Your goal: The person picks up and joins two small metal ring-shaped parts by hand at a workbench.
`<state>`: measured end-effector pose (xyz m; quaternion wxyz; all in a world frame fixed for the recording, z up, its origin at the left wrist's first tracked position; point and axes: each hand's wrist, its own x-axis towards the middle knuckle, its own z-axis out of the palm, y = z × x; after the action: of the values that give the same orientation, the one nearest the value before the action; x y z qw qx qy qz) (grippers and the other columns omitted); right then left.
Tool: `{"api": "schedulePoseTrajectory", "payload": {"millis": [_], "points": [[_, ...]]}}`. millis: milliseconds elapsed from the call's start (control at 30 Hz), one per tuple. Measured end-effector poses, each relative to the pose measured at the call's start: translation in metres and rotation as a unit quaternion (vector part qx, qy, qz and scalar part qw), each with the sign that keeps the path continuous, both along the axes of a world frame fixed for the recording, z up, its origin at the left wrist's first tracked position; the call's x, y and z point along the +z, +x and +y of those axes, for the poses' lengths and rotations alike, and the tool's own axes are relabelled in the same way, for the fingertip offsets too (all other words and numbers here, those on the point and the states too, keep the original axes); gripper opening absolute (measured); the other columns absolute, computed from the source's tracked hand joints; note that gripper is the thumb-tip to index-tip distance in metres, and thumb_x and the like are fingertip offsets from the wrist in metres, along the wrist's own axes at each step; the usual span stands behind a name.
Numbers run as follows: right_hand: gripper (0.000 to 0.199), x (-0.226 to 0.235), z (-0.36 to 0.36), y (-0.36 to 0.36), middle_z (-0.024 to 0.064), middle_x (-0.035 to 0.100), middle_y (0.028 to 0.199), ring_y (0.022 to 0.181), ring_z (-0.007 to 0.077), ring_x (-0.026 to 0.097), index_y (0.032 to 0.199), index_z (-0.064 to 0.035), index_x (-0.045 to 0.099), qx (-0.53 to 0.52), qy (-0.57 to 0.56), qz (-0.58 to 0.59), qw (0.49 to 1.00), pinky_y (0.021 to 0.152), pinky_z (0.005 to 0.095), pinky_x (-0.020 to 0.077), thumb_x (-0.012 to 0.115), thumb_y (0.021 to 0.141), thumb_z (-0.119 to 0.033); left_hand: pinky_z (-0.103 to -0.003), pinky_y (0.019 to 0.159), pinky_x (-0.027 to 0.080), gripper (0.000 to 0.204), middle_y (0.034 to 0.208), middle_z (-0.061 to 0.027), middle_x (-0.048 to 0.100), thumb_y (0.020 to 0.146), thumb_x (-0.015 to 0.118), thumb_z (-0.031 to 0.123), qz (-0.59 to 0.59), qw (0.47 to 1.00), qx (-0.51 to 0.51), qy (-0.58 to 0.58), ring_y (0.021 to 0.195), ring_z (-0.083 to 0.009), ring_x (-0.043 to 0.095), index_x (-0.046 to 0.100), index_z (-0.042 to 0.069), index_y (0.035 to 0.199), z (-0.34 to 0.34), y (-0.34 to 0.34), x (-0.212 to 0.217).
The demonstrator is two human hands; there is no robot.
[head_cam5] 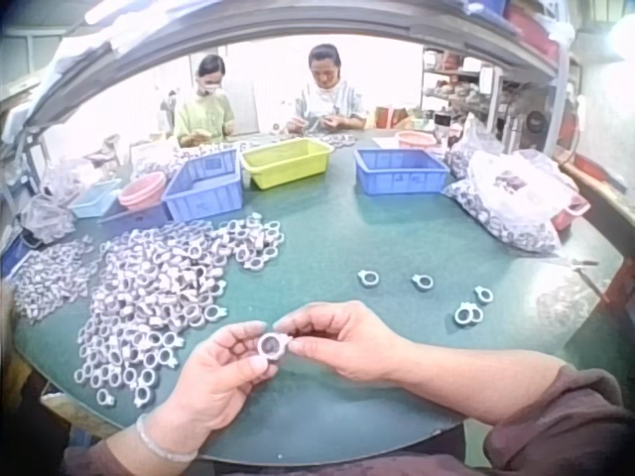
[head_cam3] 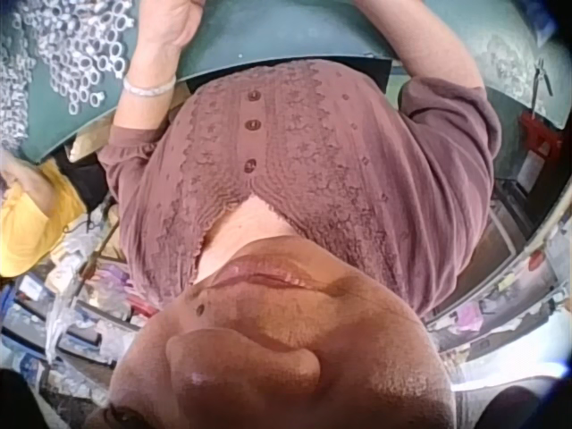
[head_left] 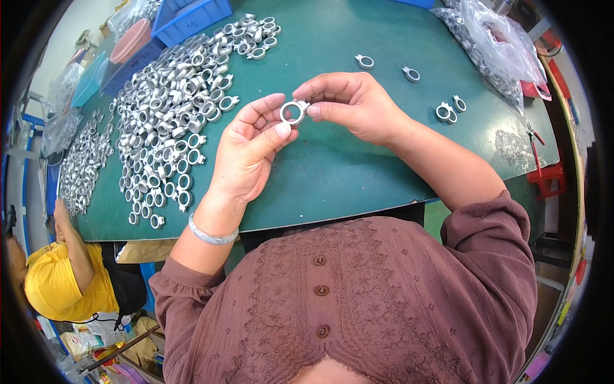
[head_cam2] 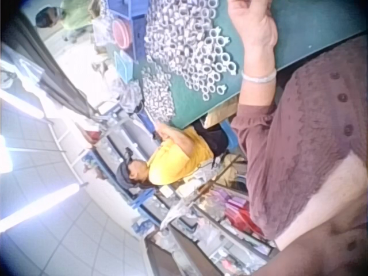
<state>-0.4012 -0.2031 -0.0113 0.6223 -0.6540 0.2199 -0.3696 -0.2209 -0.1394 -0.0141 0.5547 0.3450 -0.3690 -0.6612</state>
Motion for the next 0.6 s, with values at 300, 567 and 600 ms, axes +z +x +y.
{"api": "schedulePoseTrajectory", "payload": {"millis": [300,567,600], "points": [[0.026,0.000,-0.001,0.000,0.0064,0.059,0.095,0.088,0.0122,0.055,0.103,0.0006,0.055,0.025,-0.020,-0.036,0.999,0.082,0.0260,0.0438,0.053,0.077,0.004,-0.026,0.079,0.046,0.039,0.095,-0.0053,0.054,0.073,0.060,-0.006,-0.010,1.000,0.021,-0.019,0.088,-0.0128,0.054,0.047,0.000,0.110,0.001,-0.002,-0.002],[0.027,-0.001,-0.036,-0.029,0.0113,0.055,0.094,0.085,0.0247,0.055,0.099,0.0004,0.056,-0.161,-0.448,0.278,0.834,0.073,0.0315,0.0445,0.059,0.073,-0.005,-0.026,0.079,0.045,0.038,0.095,-0.0052,0.054,0.074,0.058,-0.006,-0.017,1.000,0.018,-0.014,0.088,-0.0131,0.054,0.048,-0.001,0.111,0.000,0.000,-0.005],[0.029,-0.001,-0.037,-0.033,0.0121,0.055,0.097,0.089,0.0272,0.053,0.099,-0.0019,0.057,-0.149,-0.436,0.353,0.814,0.077,0.0342,0.0433,0.061,0.072,-0.012,-0.026,0.080,0.045,0.038,0.096,-0.0051,0.054,0.076,0.057,-0.004,-0.022,1.000,0.009,-0.012,0.089,-0.0129,0.053,0.048,0.001,0.112,0.000,0.000,-0.006]]}}
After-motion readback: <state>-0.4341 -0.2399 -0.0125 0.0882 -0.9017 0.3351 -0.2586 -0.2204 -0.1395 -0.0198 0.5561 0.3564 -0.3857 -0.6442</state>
